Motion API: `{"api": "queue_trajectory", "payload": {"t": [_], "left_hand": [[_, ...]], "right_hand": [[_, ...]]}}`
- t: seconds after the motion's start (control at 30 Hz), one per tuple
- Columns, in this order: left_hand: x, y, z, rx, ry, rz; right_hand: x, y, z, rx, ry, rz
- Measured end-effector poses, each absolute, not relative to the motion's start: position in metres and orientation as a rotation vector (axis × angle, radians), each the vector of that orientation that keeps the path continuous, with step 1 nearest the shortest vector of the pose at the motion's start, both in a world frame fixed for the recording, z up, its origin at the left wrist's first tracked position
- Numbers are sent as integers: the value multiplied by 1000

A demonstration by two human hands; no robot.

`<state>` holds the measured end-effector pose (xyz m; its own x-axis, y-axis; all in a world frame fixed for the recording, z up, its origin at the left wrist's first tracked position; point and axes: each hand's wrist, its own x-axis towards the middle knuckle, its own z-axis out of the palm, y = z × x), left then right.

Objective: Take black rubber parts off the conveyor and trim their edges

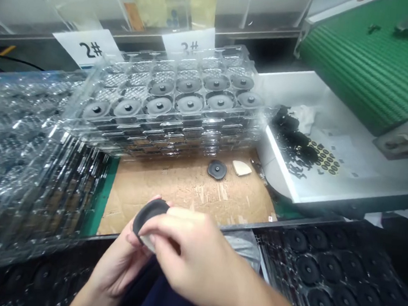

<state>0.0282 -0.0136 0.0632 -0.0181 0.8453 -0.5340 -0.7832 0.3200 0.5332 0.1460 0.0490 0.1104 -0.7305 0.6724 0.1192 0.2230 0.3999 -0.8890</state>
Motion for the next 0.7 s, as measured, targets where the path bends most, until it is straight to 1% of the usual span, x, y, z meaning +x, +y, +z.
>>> {"api": "queue_trajectory", "payload": {"t": [0.13,0.17,0.23,0.3,0.33,0.4,0.47,0.63,0.7], "left_hand": [[29,-12,65,108,925,1268],[27,-12,66,99,914,1277],[24,-13,65,73,874,1286],[20,-14,62,54,825,1279],[18,-13,60,48,813,1278],[16,-12,59,45,803,1296],[14,-9,60,70,789,1327],[6,-8,69,109,738,1407],[2,-11,70,60,716,1398]], "right_hand": [[141,53,106,-803,-2098,1021],[142,52,106,-761,-2107,1048],[149,50,109,-685,-2199,1233],[158,48,113,-762,-2282,1343],[162,47,114,-853,-2307,1326],[165,45,118,-1015,-2338,1192],[164,42,120,-1054,-2364,1036],[146,41,120,-1044,-2410,771],[136,49,117,-900,-2423,690]]}}
